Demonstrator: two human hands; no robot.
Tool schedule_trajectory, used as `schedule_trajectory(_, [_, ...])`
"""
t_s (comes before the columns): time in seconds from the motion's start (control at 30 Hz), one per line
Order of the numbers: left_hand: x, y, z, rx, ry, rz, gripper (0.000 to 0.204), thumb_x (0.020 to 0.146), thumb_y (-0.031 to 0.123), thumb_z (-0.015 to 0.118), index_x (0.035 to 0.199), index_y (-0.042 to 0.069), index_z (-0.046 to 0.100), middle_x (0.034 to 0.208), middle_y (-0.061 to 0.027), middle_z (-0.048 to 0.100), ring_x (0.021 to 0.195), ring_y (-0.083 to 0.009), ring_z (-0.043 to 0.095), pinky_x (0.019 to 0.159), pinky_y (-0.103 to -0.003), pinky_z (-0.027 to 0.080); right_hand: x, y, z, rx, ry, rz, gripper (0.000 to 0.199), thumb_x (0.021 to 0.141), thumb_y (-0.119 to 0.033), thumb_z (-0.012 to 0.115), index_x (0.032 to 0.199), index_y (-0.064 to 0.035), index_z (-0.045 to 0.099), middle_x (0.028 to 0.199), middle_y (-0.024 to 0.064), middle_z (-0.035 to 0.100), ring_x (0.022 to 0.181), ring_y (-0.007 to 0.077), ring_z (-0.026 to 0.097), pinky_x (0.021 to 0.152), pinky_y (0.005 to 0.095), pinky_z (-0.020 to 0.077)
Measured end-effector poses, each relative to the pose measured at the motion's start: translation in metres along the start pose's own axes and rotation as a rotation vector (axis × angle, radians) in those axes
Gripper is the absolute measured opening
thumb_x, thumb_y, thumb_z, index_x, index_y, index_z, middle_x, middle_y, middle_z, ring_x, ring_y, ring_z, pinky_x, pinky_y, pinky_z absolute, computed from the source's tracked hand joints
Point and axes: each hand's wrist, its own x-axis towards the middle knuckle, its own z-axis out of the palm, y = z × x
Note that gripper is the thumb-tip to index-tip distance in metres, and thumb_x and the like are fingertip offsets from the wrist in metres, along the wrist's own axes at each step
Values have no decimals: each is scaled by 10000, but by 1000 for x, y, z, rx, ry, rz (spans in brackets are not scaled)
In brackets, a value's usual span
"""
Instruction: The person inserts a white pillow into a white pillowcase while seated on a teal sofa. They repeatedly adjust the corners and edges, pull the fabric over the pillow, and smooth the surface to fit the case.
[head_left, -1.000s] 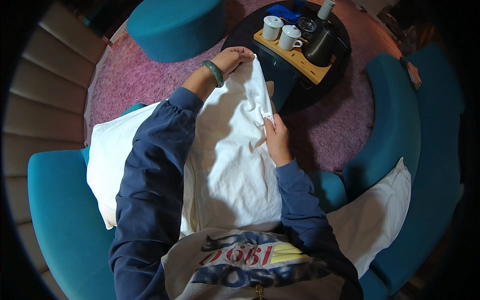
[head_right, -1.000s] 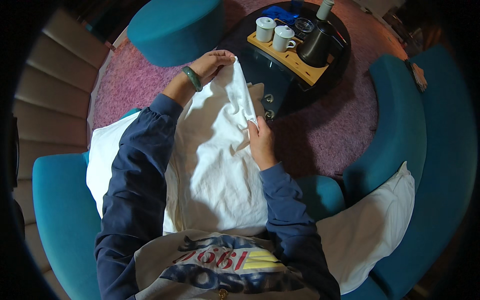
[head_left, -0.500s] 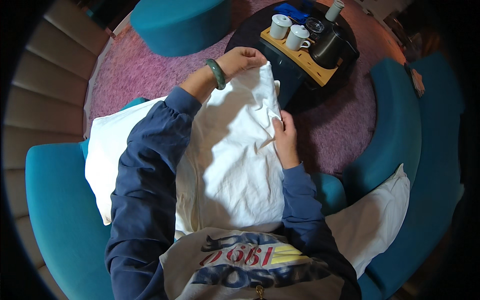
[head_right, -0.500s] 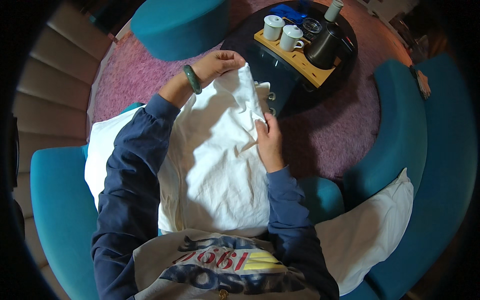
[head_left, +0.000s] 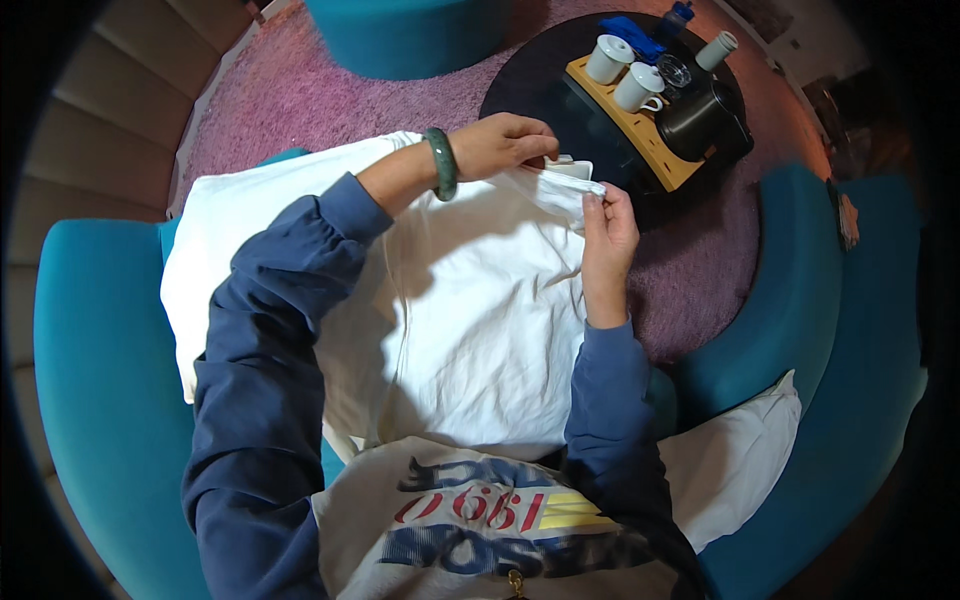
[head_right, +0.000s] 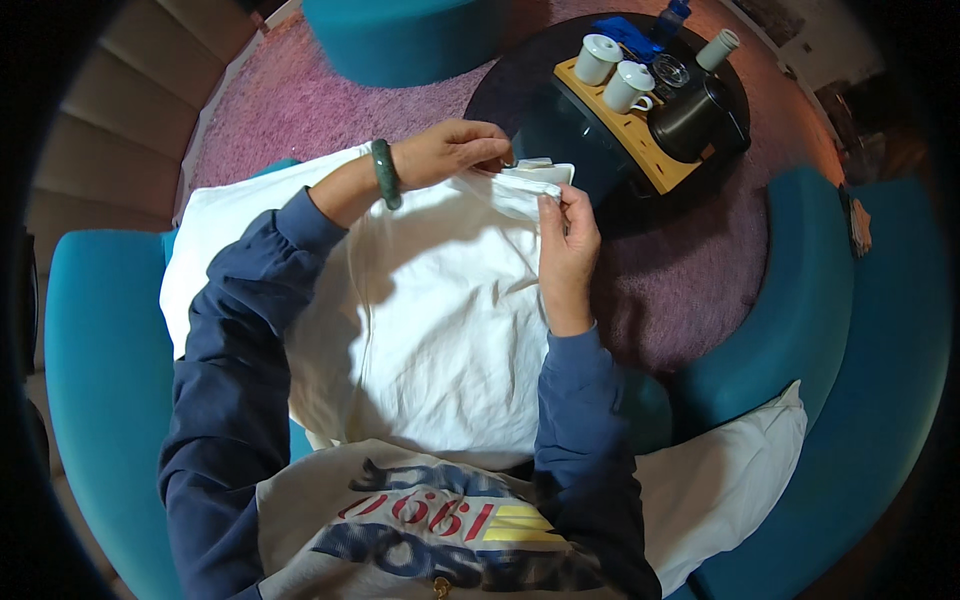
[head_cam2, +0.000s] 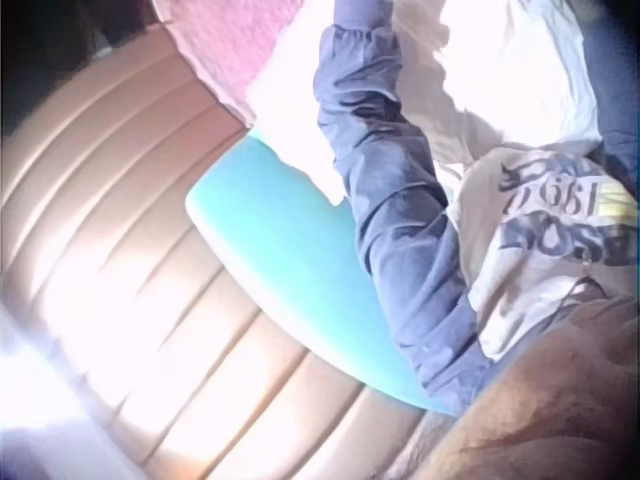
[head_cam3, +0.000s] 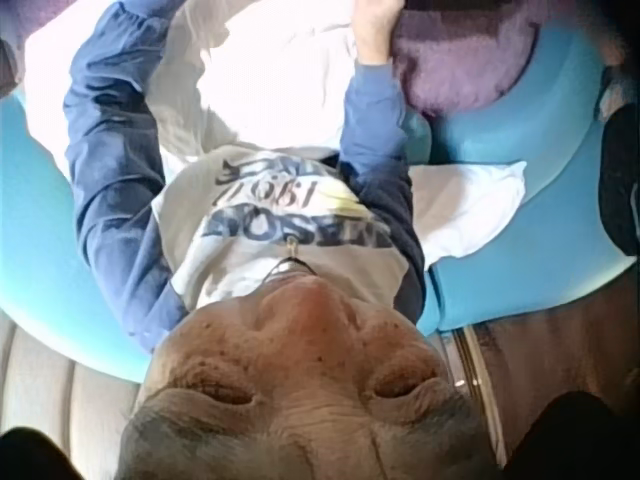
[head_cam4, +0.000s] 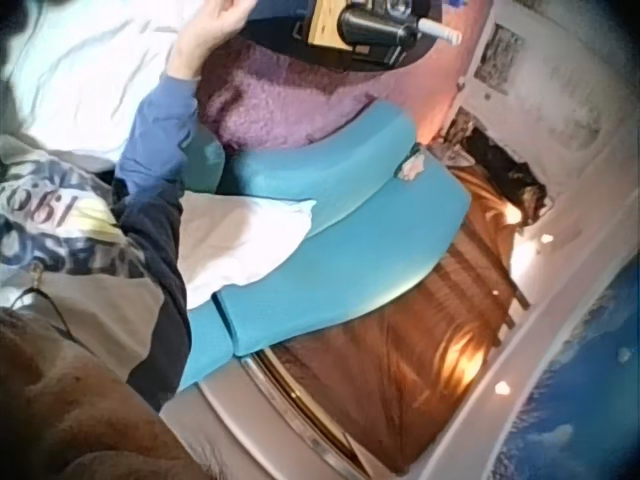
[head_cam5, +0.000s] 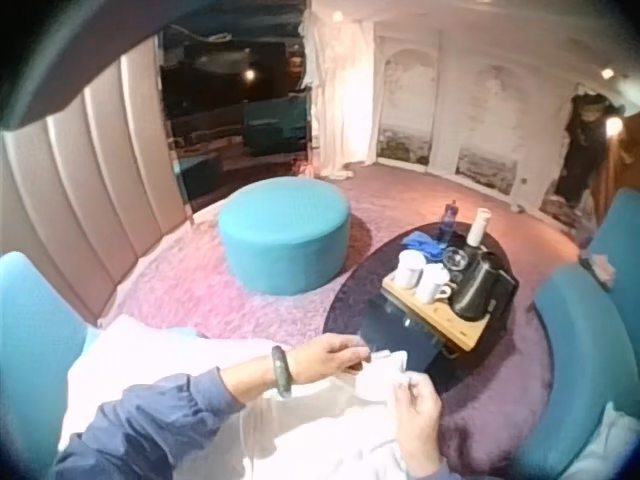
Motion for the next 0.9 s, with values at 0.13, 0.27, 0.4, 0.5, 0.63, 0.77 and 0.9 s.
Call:
schedule_trajectory(0.13, [-46, -17, -40, 435, 57, -6, 402, 1064, 344, 511, 1165, -9, 674, 1024, -121, 722, 945, -192, 680, 859, -321, 541, -12, -10, 2, -64, 4, -1, 160, 1016, -98, 605, 1152, -14, 611, 1025, 63, 669, 922, 113, 614, 823, 245, 507])
schedule_trajectory(0.27, [-84, -21, -60, 461, 6, -46, 312, 1016, 297, 617, 1177, 41, 694, 1005, -111, 732, 909, -204, 678, 822, -317, 533, -17, -16, -1, -74, -2, -12, 166, 1013, -92, 607, 1159, -15, 616, 1029, 63, 666, 938, 124, 615, 836, 258, 509])
schedule_trajectory(0.4, [-112, -14, -55, 667, 81, 80, 211, 956, 224, 687, 1098, 72, 722, 1023, -88, 659, 931, -236, 661, 824, -351, 539, -23, -16, -3, -82, -15, -46, 151, 1007, -72, 605, 1149, -25, 625, 1033, 60, 666, 942, 127, 618, 842, 263, 509])
schedule_trajectory(0.5, [-118, -16, -46, 748, 205, 71, 165, 933, 168, 688, 1070, 86, 729, 1027, -87, 621, 963, -270, 640, 855, -388, 534, -31, -15, -9, -102, -71, -135, 135, 1006, -58, 599, 1135, -31, 631, 1038, 63, 666, 946, 137, 623, 842, 268, 512])
schedule_trajectory(0.63, [-132, -23, -43, 1003, 298, 122, 163, 912, 120, 667, 1065, 104, 723, 1012, -80, 648, 983, -280, 626, 880, -407, 523, -49, -22, -15, -180, -196, -225, 147, 952, 68, 549, 1039, -27, 621, 999, 93, 653, 955, 192, 630, 872, 311, 510])
schedule_trajectory(0.77, [-135, -26, -39, 1033, 312, 45, 155, 906, 109, 639, 1044, 108, 709, 981, -91, 673, 974, -297, 632, 868, -413, 520, -64, -17, -25, -250, -309, -260, 157, 903, 106, 541, 981, -16, 602, 976, 103, 644, 950, 219, 636, 888, 319, 505])
schedule_trajectory(0.9, [-111, -14, -40, 957, 459, -87, 155, 900, 85, 605, 1028, 104, 689, 988, -131, 692, 946, -342, 654, 834, -421, 523, -38, 2, -30, -212, -172, -122, 155, 970, -9, 591, 1116, -28, 639, 1029, 67, 669, 963, 167, 644, 876, 272, 509])
